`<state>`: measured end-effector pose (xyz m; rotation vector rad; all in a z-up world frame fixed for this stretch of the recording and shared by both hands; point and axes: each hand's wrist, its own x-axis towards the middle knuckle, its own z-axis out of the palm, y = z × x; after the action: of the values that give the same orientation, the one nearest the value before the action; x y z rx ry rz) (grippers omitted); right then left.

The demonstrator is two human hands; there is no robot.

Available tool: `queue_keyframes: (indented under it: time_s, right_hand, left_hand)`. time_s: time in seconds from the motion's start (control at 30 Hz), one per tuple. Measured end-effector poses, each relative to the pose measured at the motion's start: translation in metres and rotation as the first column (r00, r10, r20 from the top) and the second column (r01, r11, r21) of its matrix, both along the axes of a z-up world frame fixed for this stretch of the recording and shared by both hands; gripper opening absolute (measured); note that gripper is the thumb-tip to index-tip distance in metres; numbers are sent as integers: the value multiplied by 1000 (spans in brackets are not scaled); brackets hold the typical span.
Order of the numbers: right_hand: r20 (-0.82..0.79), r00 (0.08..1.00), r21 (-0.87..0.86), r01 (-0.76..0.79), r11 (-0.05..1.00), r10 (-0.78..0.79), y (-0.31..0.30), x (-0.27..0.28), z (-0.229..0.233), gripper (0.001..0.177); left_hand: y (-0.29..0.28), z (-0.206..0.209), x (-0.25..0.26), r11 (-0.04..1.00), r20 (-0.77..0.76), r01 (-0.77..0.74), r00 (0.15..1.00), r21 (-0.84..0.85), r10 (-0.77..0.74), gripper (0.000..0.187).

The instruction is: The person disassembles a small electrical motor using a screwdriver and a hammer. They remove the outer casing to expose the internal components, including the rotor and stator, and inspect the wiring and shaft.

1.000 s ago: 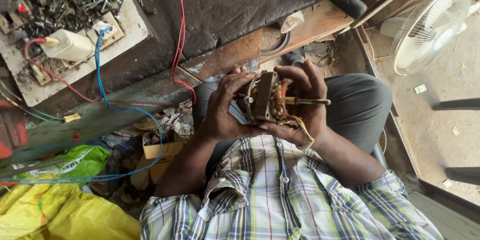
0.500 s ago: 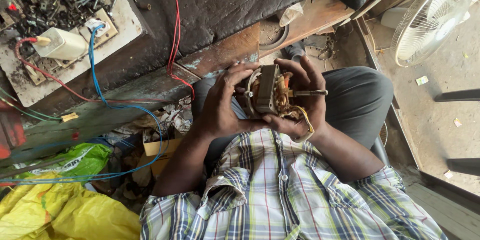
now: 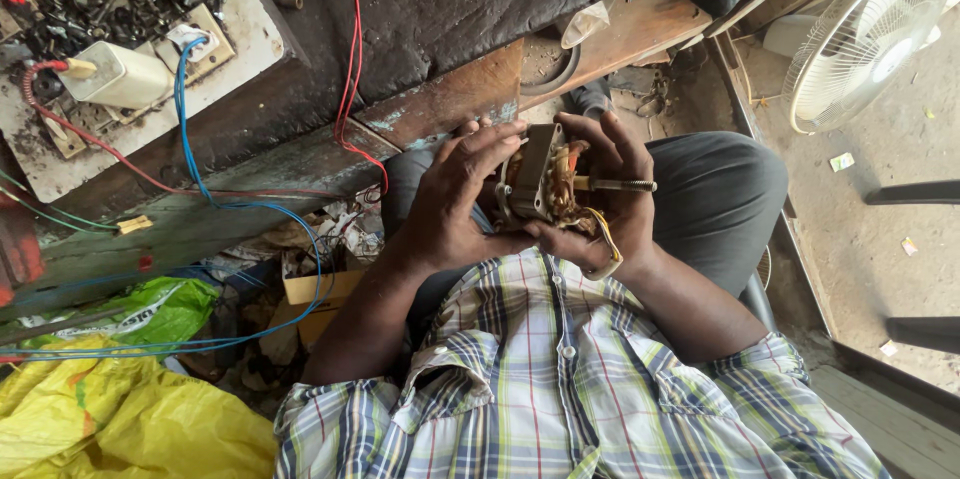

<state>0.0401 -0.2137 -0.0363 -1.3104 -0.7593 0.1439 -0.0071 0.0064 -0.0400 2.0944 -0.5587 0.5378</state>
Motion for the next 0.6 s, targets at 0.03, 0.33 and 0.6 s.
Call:
queue_keyframes:
  time_s: [0.03,0.33,0.6]
  right_hand:
    - [-9,1000,1,-4,1000,4,0,-1,0,113]
    - [61,997,6,55,998,-56,3,-3,-3,114]
    - [45,993,-44,114,993,-112,3,-1,-3,113]
  left_hand:
    - [0,-1,0,1000,21,-2,1000,1,2,103]
    - [-5,-5,-6,998,71,-57,996,33,55,103]
    - [-8,-5,-6,988,86,-105,992,117,96,104]
